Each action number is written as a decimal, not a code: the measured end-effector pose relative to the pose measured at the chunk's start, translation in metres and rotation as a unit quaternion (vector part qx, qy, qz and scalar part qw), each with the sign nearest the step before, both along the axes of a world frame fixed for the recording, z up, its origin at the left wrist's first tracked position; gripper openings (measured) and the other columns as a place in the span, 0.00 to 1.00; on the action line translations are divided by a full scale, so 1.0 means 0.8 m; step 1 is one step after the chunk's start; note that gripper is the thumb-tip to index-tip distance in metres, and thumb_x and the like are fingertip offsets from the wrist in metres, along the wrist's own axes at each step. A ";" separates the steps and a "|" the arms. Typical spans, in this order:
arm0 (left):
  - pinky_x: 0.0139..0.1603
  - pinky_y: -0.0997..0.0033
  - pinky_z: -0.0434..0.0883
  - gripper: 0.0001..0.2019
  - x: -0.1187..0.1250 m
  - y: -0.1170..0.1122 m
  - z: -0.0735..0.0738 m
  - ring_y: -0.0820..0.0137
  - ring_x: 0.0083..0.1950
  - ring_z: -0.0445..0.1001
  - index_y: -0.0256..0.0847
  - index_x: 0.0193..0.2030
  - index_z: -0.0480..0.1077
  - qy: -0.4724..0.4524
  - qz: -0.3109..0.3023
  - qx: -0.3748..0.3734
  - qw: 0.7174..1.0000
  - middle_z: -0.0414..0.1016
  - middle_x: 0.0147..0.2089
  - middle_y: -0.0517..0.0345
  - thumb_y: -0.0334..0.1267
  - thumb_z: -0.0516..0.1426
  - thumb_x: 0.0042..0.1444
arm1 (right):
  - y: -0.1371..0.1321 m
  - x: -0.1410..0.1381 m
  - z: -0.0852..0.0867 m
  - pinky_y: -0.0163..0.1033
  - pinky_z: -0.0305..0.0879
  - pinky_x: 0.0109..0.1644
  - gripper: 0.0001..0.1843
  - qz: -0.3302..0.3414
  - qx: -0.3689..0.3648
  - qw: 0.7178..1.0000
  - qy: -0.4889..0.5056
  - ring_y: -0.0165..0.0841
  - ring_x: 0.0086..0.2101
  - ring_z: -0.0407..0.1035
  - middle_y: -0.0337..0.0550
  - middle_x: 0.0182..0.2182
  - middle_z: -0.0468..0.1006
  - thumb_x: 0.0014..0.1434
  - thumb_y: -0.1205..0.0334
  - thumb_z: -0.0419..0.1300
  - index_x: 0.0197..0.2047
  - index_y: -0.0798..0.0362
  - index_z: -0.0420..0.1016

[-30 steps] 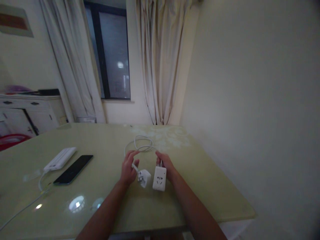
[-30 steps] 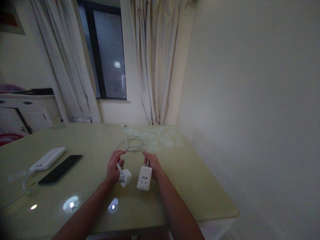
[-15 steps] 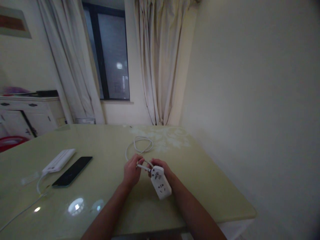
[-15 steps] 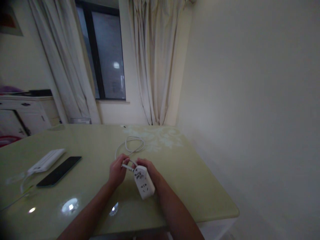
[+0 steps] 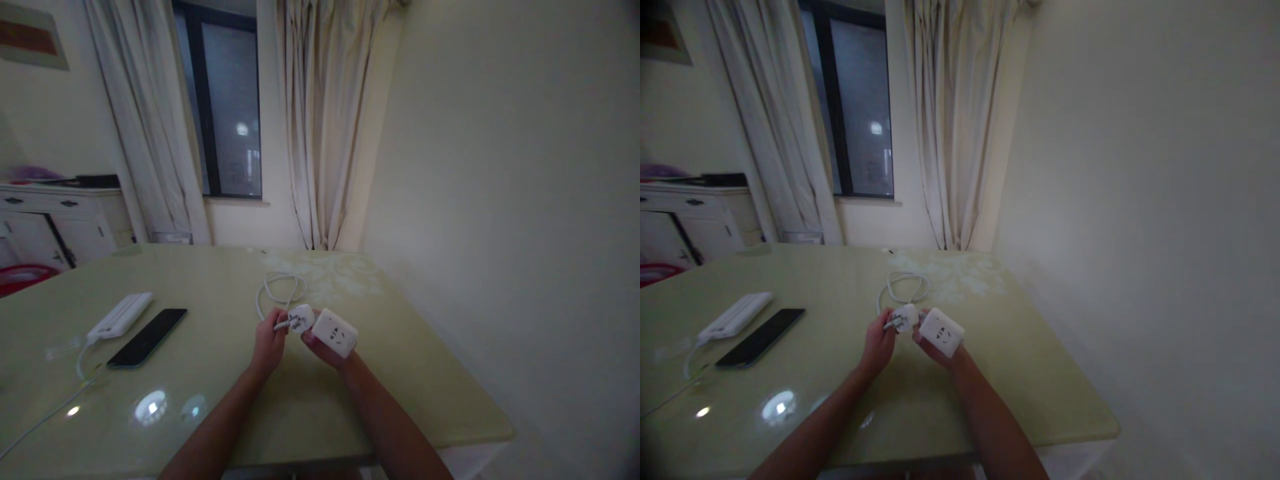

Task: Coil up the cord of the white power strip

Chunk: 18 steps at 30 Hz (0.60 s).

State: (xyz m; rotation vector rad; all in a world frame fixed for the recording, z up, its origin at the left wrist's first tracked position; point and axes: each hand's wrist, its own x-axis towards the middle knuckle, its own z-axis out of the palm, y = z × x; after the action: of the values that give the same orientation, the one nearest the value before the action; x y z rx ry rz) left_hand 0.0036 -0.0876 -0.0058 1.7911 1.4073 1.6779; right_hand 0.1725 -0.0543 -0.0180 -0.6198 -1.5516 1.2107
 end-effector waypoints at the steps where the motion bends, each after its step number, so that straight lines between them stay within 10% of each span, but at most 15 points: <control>1: 0.27 0.73 0.59 0.17 0.001 0.000 0.000 0.71 0.24 0.65 0.42 0.29 0.64 0.001 -0.011 -0.002 1.000 0.66 0.22 0.63 0.47 0.47 0.66 | 0.000 -0.004 0.003 0.40 0.70 0.37 0.16 0.031 -0.028 0.998 0.047 0.36 0.34 0.72 0.43 0.35 0.79 0.59 0.44 0.62 0.41 0.47 0.77; 6: 0.31 0.74 0.62 0.17 0.003 -0.001 0.000 0.71 0.26 0.68 0.42 0.30 0.65 0.016 -0.072 -0.015 0.997 0.69 0.24 0.62 0.47 0.48 0.67 | -0.005 -0.021 0.024 0.41 0.71 0.40 0.10 0.155 -0.191 0.937 0.247 0.37 0.39 0.73 0.42 0.38 0.80 0.53 0.58 0.69 0.39 0.48 0.76; 18: 0.25 0.77 0.57 0.16 0.014 0.004 -0.003 0.79 0.22 0.60 0.38 0.35 0.72 0.035 -0.138 -0.060 0.988 0.73 0.30 0.62 0.51 0.61 0.57 | 0.012 -0.015 0.015 0.35 0.66 0.28 0.18 0.098 -0.207 0.938 0.261 0.32 0.29 0.69 0.38 0.31 0.74 0.57 0.46 0.67 0.44 0.49 0.73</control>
State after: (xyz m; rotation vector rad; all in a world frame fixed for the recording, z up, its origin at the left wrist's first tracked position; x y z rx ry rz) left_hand 0.0148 -0.0842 -0.0082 1.8922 1.1935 1.3732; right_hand 0.1606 -0.0450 -0.0059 -0.3630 -0.9299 1.7134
